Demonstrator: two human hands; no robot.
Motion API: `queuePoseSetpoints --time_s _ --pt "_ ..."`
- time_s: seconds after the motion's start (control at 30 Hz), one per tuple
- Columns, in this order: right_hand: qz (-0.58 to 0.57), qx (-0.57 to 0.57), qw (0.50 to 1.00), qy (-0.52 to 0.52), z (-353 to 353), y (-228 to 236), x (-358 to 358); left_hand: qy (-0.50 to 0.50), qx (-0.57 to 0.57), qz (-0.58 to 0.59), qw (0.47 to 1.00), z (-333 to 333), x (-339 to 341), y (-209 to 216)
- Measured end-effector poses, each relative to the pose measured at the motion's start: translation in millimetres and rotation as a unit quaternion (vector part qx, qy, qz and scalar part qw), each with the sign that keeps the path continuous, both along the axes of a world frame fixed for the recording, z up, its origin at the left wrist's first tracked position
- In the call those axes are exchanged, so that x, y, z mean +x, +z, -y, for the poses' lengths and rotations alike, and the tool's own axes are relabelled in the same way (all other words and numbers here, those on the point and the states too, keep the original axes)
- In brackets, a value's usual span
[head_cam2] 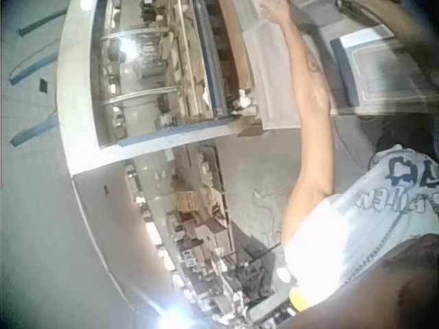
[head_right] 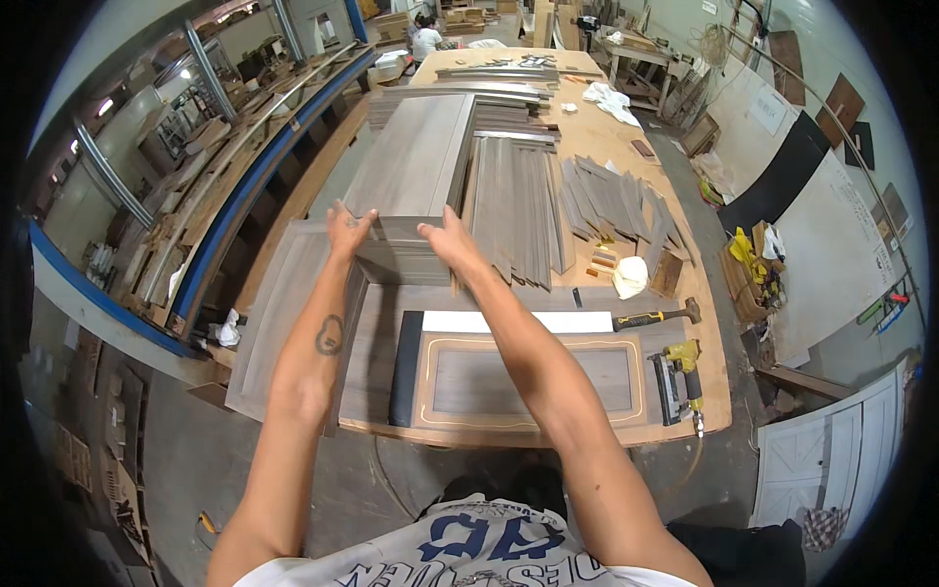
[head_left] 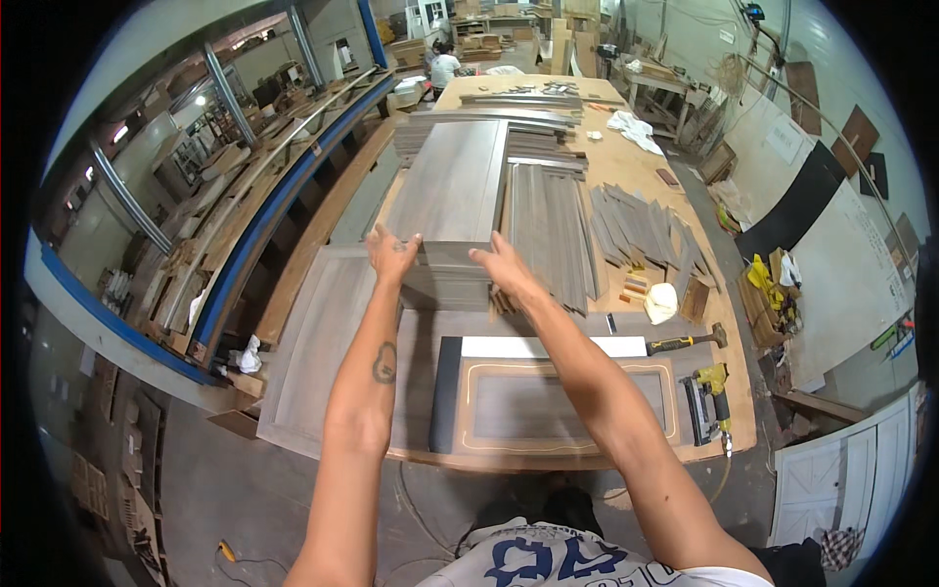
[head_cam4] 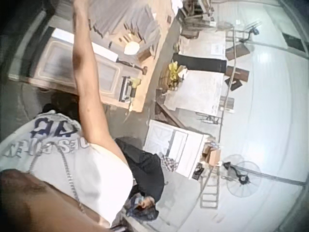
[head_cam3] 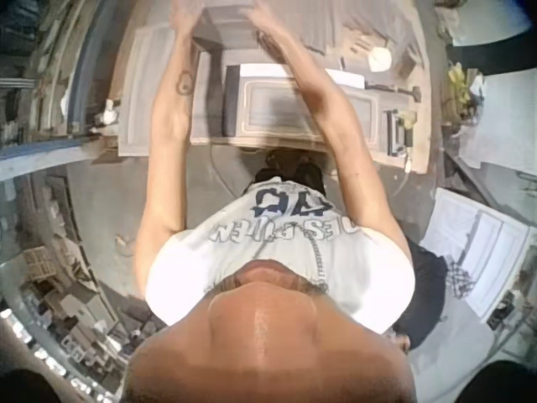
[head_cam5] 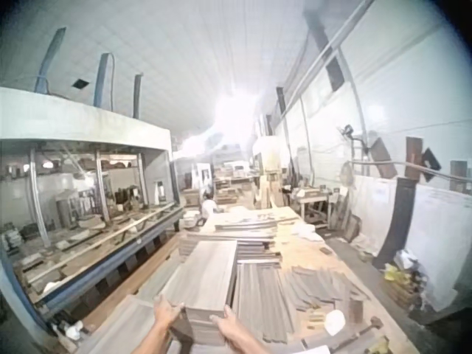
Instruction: The person applies glue from a bag onto a wooden frame, places a wood panel onto it, and secures the pieces using a pneumatic nail gun and a hammer. They stack the assembled door onto a pile and walk across the workshop to press buttons on a machine control panel.
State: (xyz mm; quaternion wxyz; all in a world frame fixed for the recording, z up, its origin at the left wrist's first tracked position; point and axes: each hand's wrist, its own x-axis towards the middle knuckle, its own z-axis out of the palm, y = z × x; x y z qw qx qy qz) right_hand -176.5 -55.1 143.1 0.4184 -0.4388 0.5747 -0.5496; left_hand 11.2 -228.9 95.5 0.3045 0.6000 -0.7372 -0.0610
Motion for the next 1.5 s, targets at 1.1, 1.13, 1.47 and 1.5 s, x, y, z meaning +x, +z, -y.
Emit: queuePoseSetpoints --time_s 1.1,1.13,1.47,1.5 --pt "0.518 -0.052 0.853 0.047 -159 -66 3 -0.034 0.230 -0.752 0.617 -312 166 -35" --pt "0.545 -0.050 0.837 -0.001 -169 -63 -4 -0.101 0.250 -0.733 0.624 -324 186 -27" --pt "0.497 -0.033 0.800 -0.334 -427 -124 -39 0.020 0.369 -0.734 0.570 -386 181 -74" --pt "0.475 -0.033 0.800 -0.365 -442 -138 -41 0.029 0.363 -0.733 0.575 -397 168 -80"
